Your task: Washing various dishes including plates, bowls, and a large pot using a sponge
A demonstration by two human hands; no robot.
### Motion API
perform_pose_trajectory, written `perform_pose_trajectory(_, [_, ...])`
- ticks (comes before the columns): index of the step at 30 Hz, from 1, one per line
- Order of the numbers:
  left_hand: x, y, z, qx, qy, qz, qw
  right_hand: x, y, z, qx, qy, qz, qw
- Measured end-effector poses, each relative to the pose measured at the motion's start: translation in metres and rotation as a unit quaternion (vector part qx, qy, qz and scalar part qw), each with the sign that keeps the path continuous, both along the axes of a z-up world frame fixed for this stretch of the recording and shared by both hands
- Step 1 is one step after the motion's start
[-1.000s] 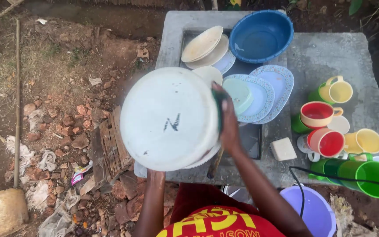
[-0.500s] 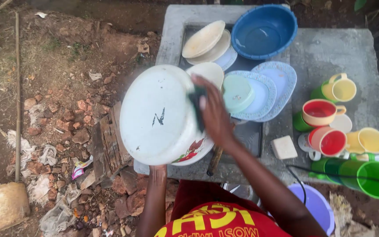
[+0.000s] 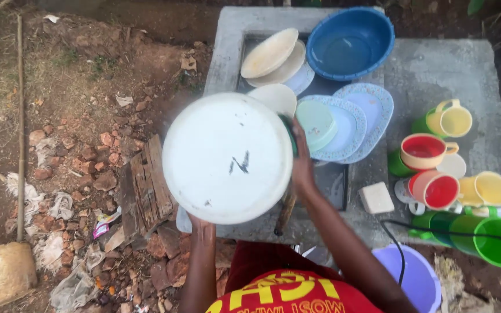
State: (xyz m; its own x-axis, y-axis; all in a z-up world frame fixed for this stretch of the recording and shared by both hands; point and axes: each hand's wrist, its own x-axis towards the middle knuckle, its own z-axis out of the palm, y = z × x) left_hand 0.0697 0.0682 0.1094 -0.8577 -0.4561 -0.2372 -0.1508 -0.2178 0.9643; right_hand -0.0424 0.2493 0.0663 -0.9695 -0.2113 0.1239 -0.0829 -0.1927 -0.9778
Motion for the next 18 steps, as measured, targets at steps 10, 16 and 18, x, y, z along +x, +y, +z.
perform_pose_trajectory(10, [0.004, -0.012, 0.016, -0.11, -0.042, -0.028, 0.993, -0.044, 0.033, -0.054, 0.041, -0.071, 0.091, 0.992])
perform_pose_trajectory(16, [-0.007, -0.043, -0.02, 0.014, 0.033, -0.053, 0.998, -0.097, 0.034, -0.088, 0.088, -0.035, 0.177, 0.98])
perform_pose_trajectory(18, [-0.002, -0.034, -0.006, -0.014, 0.031, -0.093, 0.995, -0.082, 0.03, -0.048, 0.114, -0.076, 0.175, 0.975])
